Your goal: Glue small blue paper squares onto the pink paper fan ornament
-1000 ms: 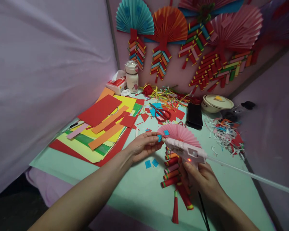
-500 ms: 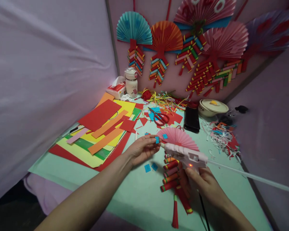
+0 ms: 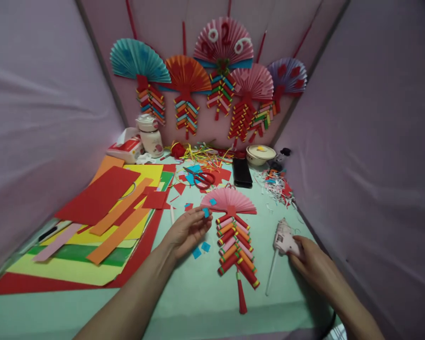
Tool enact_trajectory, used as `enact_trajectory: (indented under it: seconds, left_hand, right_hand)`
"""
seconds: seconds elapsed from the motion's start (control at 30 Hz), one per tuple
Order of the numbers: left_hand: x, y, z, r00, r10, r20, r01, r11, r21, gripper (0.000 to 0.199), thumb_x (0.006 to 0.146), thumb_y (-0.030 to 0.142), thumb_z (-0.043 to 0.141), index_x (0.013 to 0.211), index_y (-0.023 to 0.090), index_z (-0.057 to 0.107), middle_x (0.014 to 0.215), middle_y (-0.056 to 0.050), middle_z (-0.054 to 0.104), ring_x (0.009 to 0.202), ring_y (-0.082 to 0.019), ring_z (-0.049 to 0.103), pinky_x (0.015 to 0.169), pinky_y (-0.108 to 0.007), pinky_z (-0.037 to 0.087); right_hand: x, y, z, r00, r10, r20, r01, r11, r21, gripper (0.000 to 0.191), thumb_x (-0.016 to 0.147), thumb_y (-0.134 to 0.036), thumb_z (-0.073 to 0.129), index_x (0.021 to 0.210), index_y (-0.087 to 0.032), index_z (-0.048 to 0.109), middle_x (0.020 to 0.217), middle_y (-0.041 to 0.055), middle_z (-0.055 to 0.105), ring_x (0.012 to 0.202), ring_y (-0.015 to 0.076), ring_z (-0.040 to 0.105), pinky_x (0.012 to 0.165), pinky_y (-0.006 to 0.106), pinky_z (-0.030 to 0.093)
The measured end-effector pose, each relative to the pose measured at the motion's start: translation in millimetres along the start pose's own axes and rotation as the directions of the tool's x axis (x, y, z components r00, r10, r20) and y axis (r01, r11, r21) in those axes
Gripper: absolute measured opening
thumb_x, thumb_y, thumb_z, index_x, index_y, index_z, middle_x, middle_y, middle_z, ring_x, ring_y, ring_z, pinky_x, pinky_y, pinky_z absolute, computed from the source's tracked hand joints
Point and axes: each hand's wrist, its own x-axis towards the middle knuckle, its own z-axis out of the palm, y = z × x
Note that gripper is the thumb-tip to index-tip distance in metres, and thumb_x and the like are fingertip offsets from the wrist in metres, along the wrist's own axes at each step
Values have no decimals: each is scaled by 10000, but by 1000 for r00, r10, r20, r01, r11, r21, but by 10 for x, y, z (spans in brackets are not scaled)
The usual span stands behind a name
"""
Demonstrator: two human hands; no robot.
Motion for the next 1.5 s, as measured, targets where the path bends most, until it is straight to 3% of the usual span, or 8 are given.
enact_trajectory:
  seconds: [0.2, 0.37, 0.5, 0.8, 1.17, 1.33, 1.4, 1.5]
  left_hand:
    - [-6, -95, 0, 999, -1, 44, 0, 1000, 22, 107, 715, 90, 756, 790, 119, 686, 759, -54, 713, 718, -126, 695, 701, -203, 580]
    - [3, -132, -39, 995, 12, 98, -12, 1000, -1, 142, 685, 120, 793, 775, 124, 683, 765, -43, 713, 717, -122, 690, 720, -207, 576]
    - [6, -143, -60, 987, 47, 152, -43, 999, -27, 193, 677, 149, 806, 820, 122, 680, 783, -37, 710, 739, -116, 683, 717, -194, 556]
    - [57, -144, -73, 984, 142, 103, -133, 987, -94, 232, 690, 139, 788, 882, 126, 657, 784, -15, 704, 659, -81, 642, 645, -179, 517]
    - [64, -162, -93, 984, 158, 88, -145, 980, -137, 187, 701, 100, 770, 859, 123, 673, 771, -13, 697, 705, -82, 654, 682, -173, 522]
    - [51, -138, -87, 987, 146, 58, -139, 983, -120, 164, 709, 119, 771, 848, 118, 685, 834, -39, 712, 781, -98, 669, 767, -198, 533]
    - [53, -134, -91, 988, 151, 32, -148, 987, -64, 184, 693, 159, 789, 840, 128, 683, 822, -32, 702, 774, -97, 661, 762, -202, 524]
    - [67, -156, -106, 972, 233, -14, -225, 951, 211, 171, 703, 235, 773, 811, 150, 672, 764, -7, 670, 736, -93, 629, 705, -196, 491]
  right_hand:
    - [-52, -193, -119, 991, -23, -133, -25, 935, -353, 440, 816, -468, 547, 1155, -204, 640, 1109, 165, 672, 979, 383, 618, 761, 491, 433]
    - [140, -1294, -362, 839, -412, -356, 378, 911, -164, 207, 924, -380, 531, 876, -235, 670, 935, 65, 688, 907, 244, 610, 834, 414, 315]
    - [352, -2042, -230, 738, -538, -408, 543, 832, -114, 149, 913, -275, 586, 798, -220, 664, 843, 33, 690, 865, 208, 563, 857, 403, 249]
    - [554, -2274, 18, 680, -552, -483, 517, 828, -218, 164, 897, -266, 586, 757, -208, 649, 810, 30, 694, 852, 218, 513, 846, 414, 214]
    - [597, -2317, 85, 712, -511, -482, 507, 848, -151, 177, 907, -250, 574, 754, -199, 646, 803, 33, 688, 858, 220, 519, 846, 416, 225]
    - [789, -2158, 42, 893, -277, -356, 388, 873, 295, 147, 834, -276, 605, 717, -200, 651, 813, 27, 684, 866, 214, 538, 827, 381, 296]
    - [934, -2055, 29, 968, -171, -185, 246, 798, 550, 179, 792, -337, 617, 699, -188, 650, 751, 23, 659, 759, 185, 530, 736, 332, 345]
    - [1167, -1895, 32, 996, -81, 31, 32, 669, 742, 283, 685, -452, 677, 689, -170, 652, 658, -6, 590, 628, 142, 474, 610, 282, 338]
